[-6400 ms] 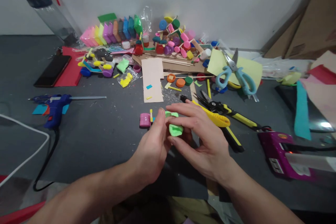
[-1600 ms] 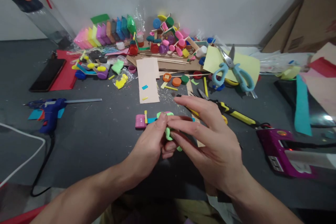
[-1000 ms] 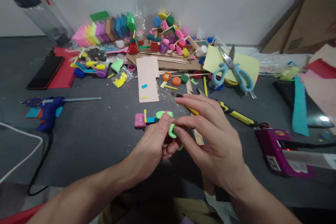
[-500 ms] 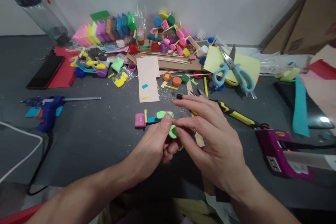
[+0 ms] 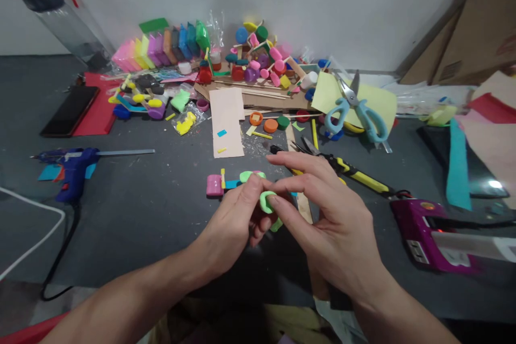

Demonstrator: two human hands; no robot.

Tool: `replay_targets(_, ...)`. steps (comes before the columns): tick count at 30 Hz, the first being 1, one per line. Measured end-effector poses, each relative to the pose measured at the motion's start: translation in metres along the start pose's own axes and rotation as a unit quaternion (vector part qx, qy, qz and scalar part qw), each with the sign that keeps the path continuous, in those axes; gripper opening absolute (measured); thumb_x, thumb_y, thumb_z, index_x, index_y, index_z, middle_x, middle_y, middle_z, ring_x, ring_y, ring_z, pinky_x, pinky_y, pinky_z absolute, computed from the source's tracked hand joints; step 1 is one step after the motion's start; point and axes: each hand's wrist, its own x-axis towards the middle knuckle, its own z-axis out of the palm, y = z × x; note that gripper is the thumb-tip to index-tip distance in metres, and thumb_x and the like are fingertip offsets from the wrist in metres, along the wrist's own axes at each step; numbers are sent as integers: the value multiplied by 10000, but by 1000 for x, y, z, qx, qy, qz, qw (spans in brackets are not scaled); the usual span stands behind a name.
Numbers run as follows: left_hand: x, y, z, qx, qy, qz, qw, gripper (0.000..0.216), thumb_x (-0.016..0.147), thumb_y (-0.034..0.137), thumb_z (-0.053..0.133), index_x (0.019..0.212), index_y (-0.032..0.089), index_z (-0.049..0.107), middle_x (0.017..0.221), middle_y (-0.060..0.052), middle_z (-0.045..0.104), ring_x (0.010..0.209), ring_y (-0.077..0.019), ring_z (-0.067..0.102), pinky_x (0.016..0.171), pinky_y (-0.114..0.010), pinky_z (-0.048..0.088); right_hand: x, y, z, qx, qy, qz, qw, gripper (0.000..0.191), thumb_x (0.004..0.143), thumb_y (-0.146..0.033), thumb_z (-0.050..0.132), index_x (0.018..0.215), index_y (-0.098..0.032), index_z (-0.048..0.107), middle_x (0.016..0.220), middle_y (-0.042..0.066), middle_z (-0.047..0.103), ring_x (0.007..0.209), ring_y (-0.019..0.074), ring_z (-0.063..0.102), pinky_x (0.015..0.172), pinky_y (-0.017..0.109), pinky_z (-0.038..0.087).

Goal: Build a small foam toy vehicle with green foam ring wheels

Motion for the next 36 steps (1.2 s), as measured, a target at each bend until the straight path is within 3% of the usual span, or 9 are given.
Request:
replay_targets(7,1,-3,3,-40,23,-40,998,561,927,727,408,762,196,479,550,88,303,471,-71,228,453,-204,232,0,1,0,-2,-14,-12,1000,114,915,-143,647,955,-244,682,1250,76,692,1209,238,629,1036,470,516)
replay_targets(13,0,2,3,-43,34,-52,997,595,877,751,485,794,170,579,653,32,503,549,-81,398,539,-210,355,1,0,-2,-1,-17,-26,1000,139,918,-128,639,949,-253,691,1255,69,693,1219,242,624,1038,484,514)
replay_targets(17,1,4,3,-37,33,-48,998,585,877,742,498,780,172,581,688,17,544,585,-93,439,571,-225,387,2,-2,-3,-7,-11,-31,999,134,911,-121,640,877,-243,683,1228,71,707,1210,246,630,1038,478,514)
replay_targets(25,1,2,2,-21,22,-56,998,609,908,731,449,688,170,537,565,45,403,502,-79,302,474,-224,240,3,-2,-2,-20,10,-44,999,171,895,-80,622,877,-244,668,1209,77,719,1227,257,622,1048,517,506)
replay_targets(29,2,-4,-1,-46,-17,-51,997,637,930,732,387,675,172,551,508,80,262,458,-77,204,450,-229,213,2,-3,-1,-21,12,-42,999,192,901,-77,615,919,-255,685,1208,70,725,1221,259,629,1047,522,508)
replay_targets(36,3,-3,-2,-59,-52,-28,996,640,960,704,337,624,185,500,494,83,208,450,-81,158,443,-246,175,0,-3,-4,4,7,4,1000,170,936,-121,603,997,-244,703,1215,73,715,1179,218,652,1031,434,526)
